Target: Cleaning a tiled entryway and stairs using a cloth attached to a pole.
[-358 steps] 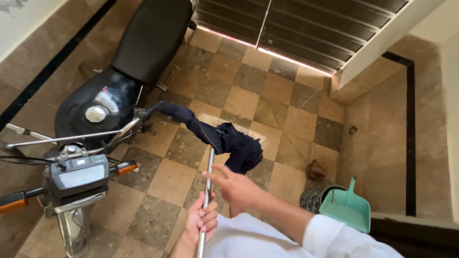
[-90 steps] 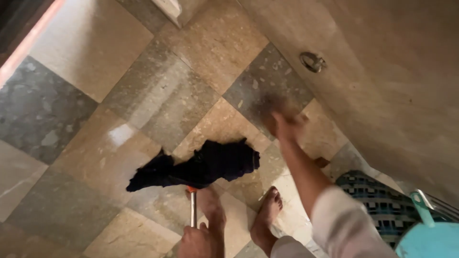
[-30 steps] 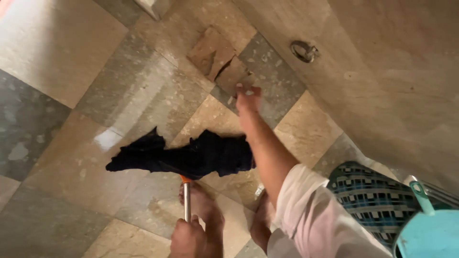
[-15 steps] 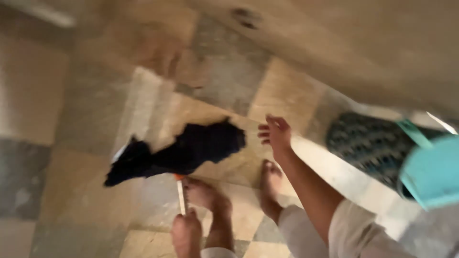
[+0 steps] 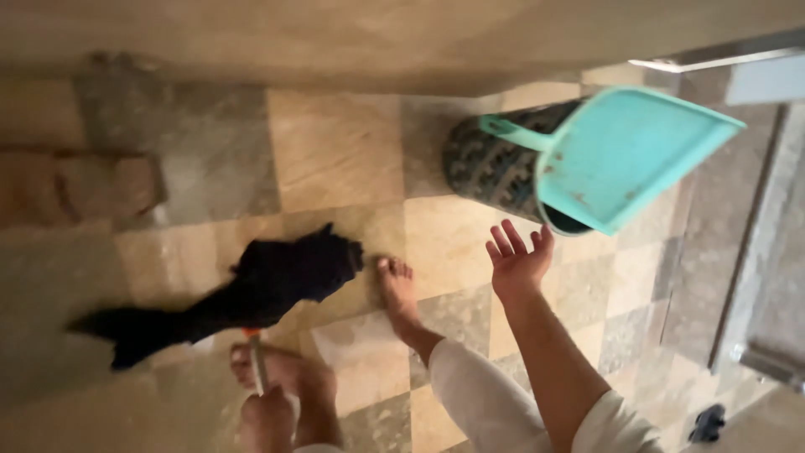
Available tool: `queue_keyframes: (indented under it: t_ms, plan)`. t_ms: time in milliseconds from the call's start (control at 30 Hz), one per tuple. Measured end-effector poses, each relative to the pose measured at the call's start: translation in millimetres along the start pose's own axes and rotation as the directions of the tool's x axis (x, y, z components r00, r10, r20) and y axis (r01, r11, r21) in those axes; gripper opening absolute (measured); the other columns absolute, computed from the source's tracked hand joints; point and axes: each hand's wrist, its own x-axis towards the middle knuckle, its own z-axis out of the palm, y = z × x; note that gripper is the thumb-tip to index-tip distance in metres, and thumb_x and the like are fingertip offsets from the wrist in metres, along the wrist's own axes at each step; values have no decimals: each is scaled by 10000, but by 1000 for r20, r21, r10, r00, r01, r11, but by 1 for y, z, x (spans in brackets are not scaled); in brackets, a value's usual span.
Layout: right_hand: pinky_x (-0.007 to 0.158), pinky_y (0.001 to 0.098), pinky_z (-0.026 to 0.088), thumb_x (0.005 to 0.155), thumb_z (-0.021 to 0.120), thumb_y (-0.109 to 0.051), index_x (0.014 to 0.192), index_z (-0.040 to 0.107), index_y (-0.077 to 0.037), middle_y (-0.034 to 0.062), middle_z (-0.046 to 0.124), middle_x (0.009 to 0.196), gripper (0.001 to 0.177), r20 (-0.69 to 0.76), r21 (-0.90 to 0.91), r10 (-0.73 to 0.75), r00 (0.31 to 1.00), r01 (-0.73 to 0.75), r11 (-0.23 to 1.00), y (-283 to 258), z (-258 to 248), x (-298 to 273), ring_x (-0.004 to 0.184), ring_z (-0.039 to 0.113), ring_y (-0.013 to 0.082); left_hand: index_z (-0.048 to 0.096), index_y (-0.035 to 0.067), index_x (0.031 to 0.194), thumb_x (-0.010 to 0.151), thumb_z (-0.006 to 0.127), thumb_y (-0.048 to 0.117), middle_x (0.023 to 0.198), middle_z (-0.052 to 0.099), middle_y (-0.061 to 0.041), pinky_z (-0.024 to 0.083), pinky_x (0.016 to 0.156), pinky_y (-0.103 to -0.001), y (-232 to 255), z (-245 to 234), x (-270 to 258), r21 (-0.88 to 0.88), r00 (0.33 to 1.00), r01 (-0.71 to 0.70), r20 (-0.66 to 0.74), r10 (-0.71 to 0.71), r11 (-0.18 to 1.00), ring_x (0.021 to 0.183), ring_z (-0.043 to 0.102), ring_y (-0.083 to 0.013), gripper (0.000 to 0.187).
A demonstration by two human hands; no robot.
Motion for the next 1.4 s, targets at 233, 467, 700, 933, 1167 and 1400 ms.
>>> queue_keyframes:
  t_ms: [233, 467, 700, 933, 1167, 1400]
  plan:
    - [933, 487, 599, 982, 485, -412, 1411, 418, -63, 251, 673, 1270, 557, 143, 76, -28, 989, 17, 997, -15, -48, 116, 1139, 681, 415, 637, -58, 1110, 935, 664, 327, 795, 656, -267, 471, 578, -532, 19, -3, 53, -72, 991, 0, 131, 9, 997, 656, 607, -408, 424]
    - [916, 511, 608, 946, 429, -110, 1317, 512, -3, 190, 663, 1238, 394, 352, -38, -1, 936, 15, 999, -5, -63, 36, 1086, 700, 384, 611, -76, 1148, 933, 682, 264, 709, 634, -257, 450, 459, -517, 28, -8, 51, -301, 989, 61, 148, -16, 952, 525, 582, -370, 408]
    - [826, 468, 632, 902, 434, -9, 1313, 513, -117, 109, 679, 1129, 432, 459, -301, 81, 885, 69, 951, 9, -52, -109, 952, 723, 302, 530, 85, 1333, 900, 773, 230, 617, 682, -118, 515, 398, -390, 66, -24, -101, -302, 995, 82, 71, -63, 950, 429, 644, -229, 517]
    - [642, 364, 555, 1010, 583, -5, 1258, 509, -88, 85, 646, 970, 271, 785, -247, 295, 545, -161, 956, 105, 25, -186, 775, 658, 211, 512, 208, 1372, 859, 744, 122, 601, 597, -123, 429, 369, -419, -31, 41, -142, -660, 982, 114, 186, 15, 742, 393, 527, -232, 569]
    - [752, 429, 651, 936, 595, -118, 1233, 493, -77, 91, 654, 1024, 317, 718, -476, 424, 552, -56, 878, 218, 155, -301, 829, 707, 227, 605, 189, 1419, 922, 641, 109, 613, 579, -51, 384, 336, -348, 32, -8, -182, -854, 982, 17, 112, 153, 520, 387, 486, -144, 505]
    - [512, 363, 534, 936, 524, -89, 1478, 345, -157, 120, 622, 1073, 575, 853, -350, 234, 466, 178, 920, 273, 225, -355, 742, 679, 244, 647, 116, 1373, 928, 661, 118, 603, 548, -36, 303, 312, -335, 48, -34, -199, -882, 990, 40, 98, 98, 470, 346, 423, -134, 445]
